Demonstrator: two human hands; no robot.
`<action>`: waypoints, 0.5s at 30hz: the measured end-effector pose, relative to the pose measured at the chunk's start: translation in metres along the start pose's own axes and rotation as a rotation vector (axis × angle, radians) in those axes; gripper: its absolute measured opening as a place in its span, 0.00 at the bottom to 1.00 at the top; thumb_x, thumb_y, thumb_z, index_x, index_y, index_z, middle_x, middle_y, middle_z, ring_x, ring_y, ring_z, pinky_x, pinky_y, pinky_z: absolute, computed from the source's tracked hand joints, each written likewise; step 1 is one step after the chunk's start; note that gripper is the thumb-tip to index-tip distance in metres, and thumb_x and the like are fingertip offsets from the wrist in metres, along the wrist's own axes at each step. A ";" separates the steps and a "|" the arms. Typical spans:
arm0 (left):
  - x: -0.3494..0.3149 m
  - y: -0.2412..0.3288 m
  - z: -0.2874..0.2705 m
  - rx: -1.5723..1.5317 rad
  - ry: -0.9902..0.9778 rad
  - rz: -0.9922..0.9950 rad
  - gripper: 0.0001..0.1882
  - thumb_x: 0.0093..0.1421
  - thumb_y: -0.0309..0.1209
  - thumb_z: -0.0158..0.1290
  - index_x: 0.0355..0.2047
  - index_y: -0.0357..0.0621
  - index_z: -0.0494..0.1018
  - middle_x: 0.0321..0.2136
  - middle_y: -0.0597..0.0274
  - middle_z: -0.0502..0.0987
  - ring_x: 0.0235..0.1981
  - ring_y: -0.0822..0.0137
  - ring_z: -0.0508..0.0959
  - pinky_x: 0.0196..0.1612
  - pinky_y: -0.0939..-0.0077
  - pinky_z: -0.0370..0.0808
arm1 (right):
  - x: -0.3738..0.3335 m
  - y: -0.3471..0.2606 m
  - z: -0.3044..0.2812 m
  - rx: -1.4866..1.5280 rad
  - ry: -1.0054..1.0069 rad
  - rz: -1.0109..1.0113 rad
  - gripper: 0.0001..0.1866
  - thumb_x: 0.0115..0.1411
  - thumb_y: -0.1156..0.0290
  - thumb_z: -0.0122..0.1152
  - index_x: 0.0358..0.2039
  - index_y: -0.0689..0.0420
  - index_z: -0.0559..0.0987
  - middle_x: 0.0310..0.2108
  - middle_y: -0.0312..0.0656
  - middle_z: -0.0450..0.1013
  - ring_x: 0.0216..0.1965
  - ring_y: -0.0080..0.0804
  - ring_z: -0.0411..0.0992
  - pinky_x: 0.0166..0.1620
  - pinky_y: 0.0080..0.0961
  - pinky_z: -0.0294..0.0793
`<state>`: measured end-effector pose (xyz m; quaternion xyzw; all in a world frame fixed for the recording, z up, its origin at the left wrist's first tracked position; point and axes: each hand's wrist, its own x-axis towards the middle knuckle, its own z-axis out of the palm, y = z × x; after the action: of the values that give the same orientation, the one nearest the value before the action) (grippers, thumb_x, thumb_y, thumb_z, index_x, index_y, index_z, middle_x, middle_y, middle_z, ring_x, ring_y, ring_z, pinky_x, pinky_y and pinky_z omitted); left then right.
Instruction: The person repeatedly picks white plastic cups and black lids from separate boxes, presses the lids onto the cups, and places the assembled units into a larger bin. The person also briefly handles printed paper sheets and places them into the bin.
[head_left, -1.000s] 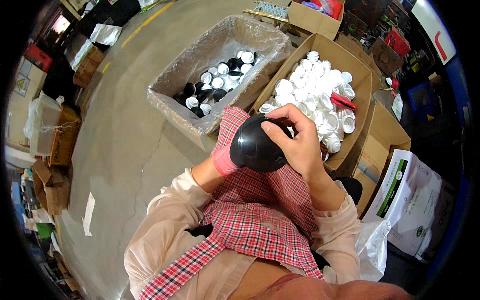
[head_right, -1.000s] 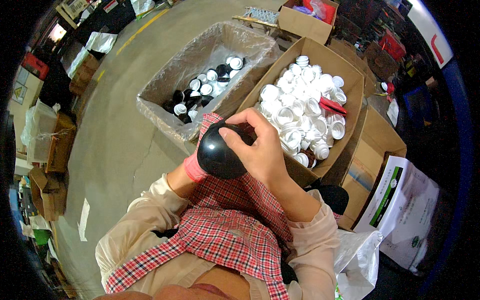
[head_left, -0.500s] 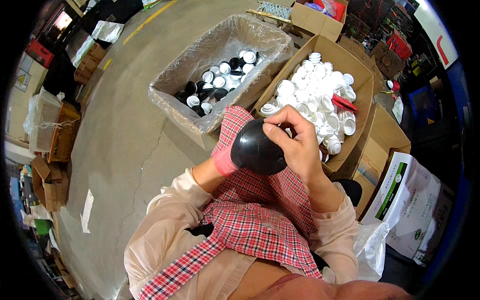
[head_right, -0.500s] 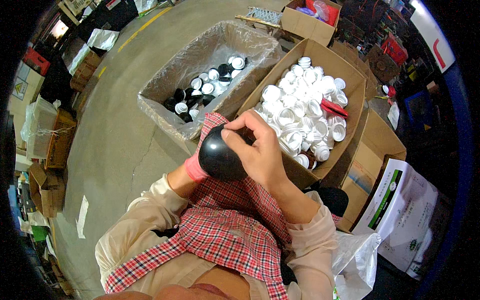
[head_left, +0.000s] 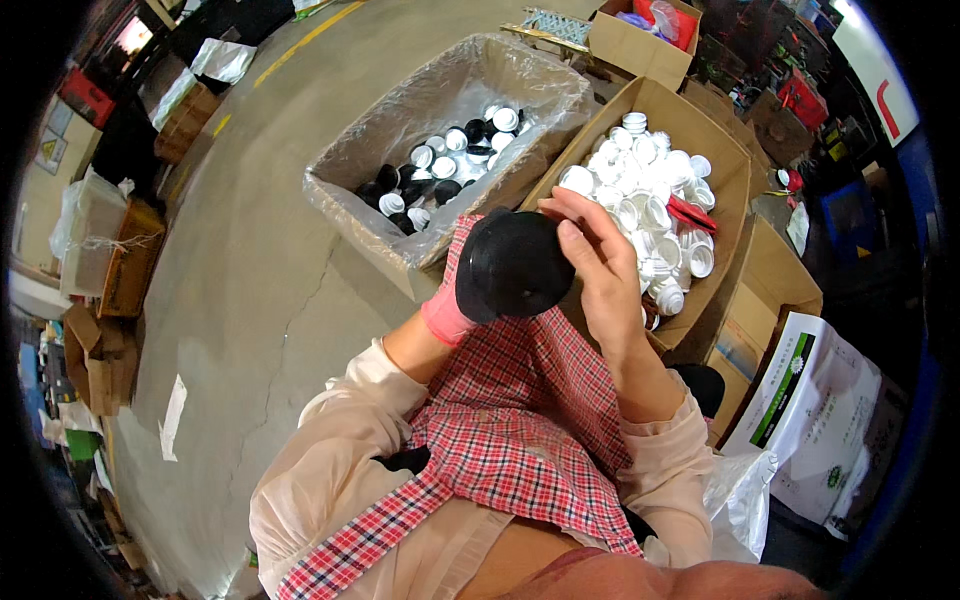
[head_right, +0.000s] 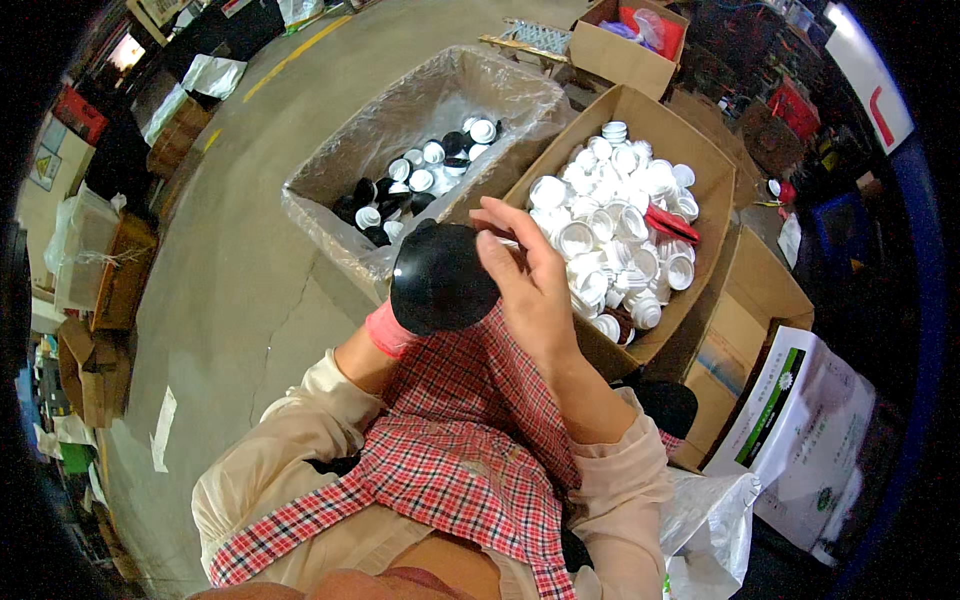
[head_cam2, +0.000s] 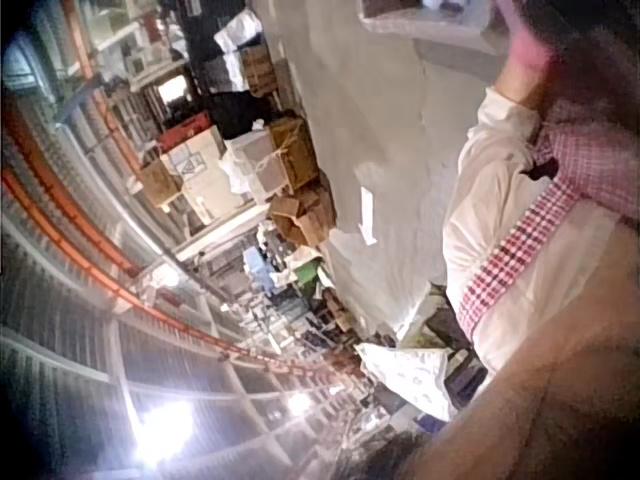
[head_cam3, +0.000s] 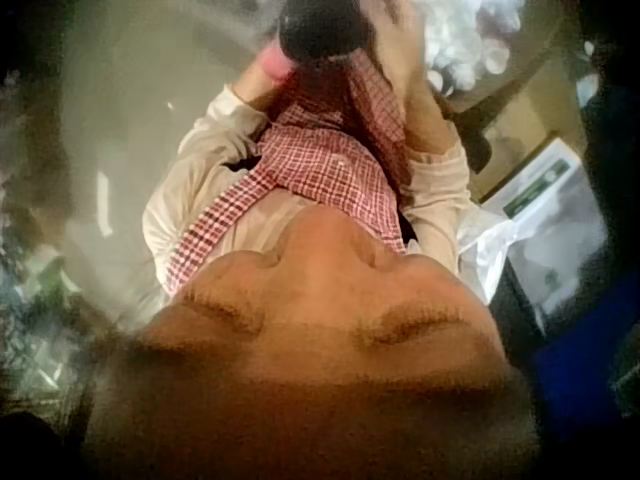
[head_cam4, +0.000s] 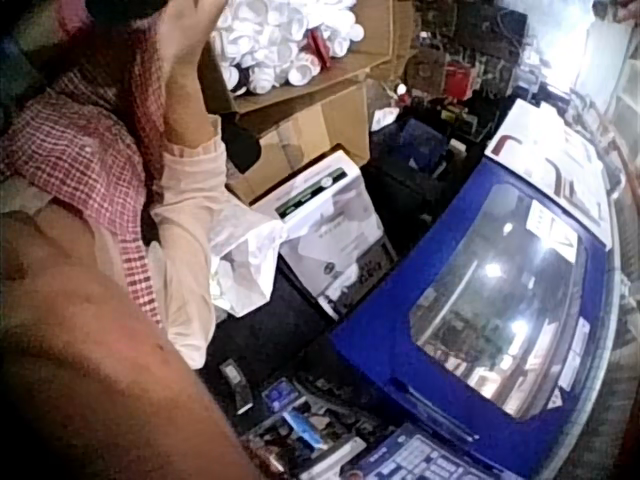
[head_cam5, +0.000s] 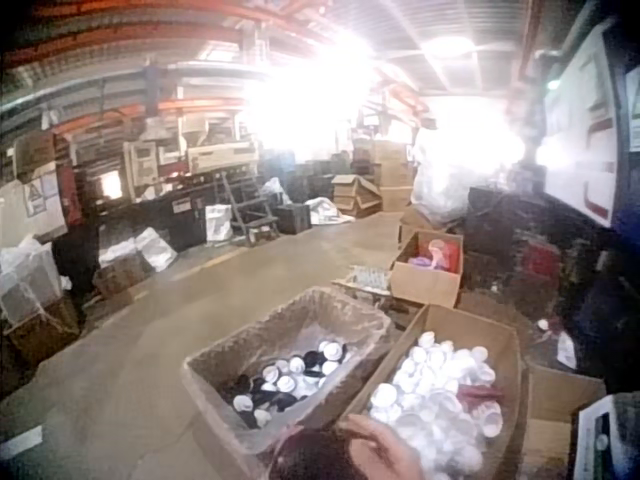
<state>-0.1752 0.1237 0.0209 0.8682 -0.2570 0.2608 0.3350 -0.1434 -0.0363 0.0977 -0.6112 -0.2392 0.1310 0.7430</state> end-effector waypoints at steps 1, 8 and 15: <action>0.000 0.002 -0.002 -0.339 -0.057 -0.156 0.20 0.61 0.29 0.50 0.53 0.40 0.67 0.48 0.57 0.74 0.47 0.63 0.76 0.53 0.69 0.72 | -0.001 -0.002 0.001 -0.047 0.003 -0.009 0.23 0.63 0.66 0.57 0.56 0.61 0.68 0.49 0.45 0.72 0.48 0.29 0.70 0.52 0.22 0.67; -0.010 0.000 0.003 -1.143 -0.027 -0.586 0.19 0.67 0.31 0.41 0.56 0.38 0.64 0.50 0.58 0.71 0.51 0.66 0.73 0.53 0.72 0.73 | 0.004 0.024 0.002 0.105 0.012 0.044 0.21 0.66 0.67 0.51 0.57 0.64 0.67 0.43 0.43 0.76 0.45 0.26 0.72 0.50 0.22 0.69; -0.006 -0.150 -0.081 -0.661 0.411 -0.787 0.26 0.53 0.27 0.58 0.53 0.39 0.67 0.42 0.60 0.76 0.41 0.68 0.76 0.43 0.74 0.74 | 0.014 0.109 -0.058 -0.565 0.145 0.173 0.17 0.64 0.67 0.53 0.49 0.65 0.73 0.43 0.47 0.73 0.45 0.40 0.72 0.48 0.30 0.70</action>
<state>-0.1098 0.2800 0.0020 0.6784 0.0892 0.1854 0.7053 -0.0907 -0.0546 -0.0137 -0.8195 -0.1597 0.0780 0.5449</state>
